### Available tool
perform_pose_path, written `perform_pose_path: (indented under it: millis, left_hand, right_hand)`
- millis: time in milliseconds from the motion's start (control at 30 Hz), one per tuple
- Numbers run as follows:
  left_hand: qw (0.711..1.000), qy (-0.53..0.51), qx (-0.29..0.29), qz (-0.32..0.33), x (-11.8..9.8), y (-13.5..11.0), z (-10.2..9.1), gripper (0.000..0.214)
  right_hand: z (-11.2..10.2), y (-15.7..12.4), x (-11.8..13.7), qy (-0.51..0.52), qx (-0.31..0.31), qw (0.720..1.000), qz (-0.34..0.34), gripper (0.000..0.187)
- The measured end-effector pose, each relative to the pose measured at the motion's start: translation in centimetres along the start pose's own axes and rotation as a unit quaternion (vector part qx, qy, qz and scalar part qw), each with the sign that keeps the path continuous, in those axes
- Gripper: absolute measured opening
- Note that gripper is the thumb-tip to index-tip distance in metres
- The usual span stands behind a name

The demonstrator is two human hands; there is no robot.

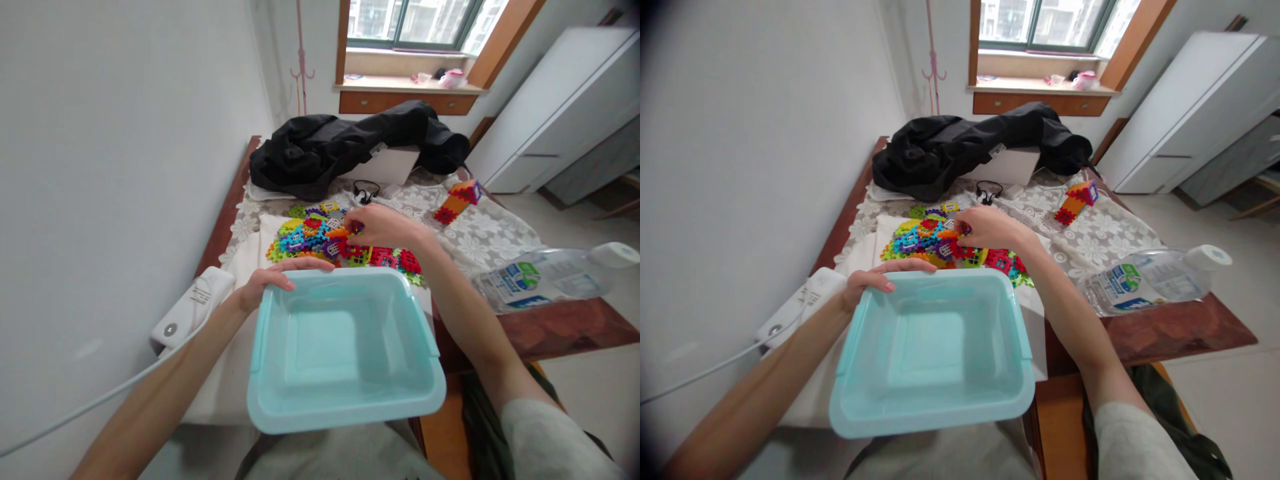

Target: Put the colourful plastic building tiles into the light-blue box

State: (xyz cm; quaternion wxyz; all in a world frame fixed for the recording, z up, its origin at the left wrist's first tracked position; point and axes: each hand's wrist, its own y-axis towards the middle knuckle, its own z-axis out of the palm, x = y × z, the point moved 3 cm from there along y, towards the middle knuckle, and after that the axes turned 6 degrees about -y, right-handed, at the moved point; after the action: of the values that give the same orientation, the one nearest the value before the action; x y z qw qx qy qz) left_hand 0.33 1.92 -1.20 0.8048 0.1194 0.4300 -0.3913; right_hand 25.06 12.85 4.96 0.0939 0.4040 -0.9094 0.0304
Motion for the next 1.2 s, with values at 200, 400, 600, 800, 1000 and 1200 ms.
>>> perform_pose_path:
  millis: [200,400,600,800,1000,1200]
  left_hand:
    - [1.000,-0.010,-0.001,0.007,0.2,0.0,-0.2,0.069]
    - [1.000,-0.007,-0.014,0.015,0.1,0.1,0.3,0.065]
    - [0.999,0.004,-0.032,0.025,0.2,0.1,-0.2,0.064]
    - [0.998,0.000,-0.041,0.038,0.3,0.3,-1.3,0.065]
    - [0.998,0.015,-0.046,0.045,0.2,0.3,-0.6,0.067]
    - [0.995,0.047,-0.062,0.061,-0.1,0.3,0.2,0.058]
  right_hand:
    - [-1.1,-0.5,-0.7,0.093,-0.050,0.994,-0.003,0.016]
    - [-1.1,-0.4,-1.6,0.143,-0.061,0.988,0.018,0.019]
    - [-1.4,-0.3,-2.2,0.164,-0.135,0.977,0.019,0.024]
    - [-4.4,-3.0,2.2,0.269,-0.139,0.949,-0.091,0.035]
    - [-4.2,-3.6,5.7,0.245,0.021,0.948,-0.204,0.034]
    - [2.0,0.3,0.7,0.051,-0.067,0.995,-0.050,0.070]
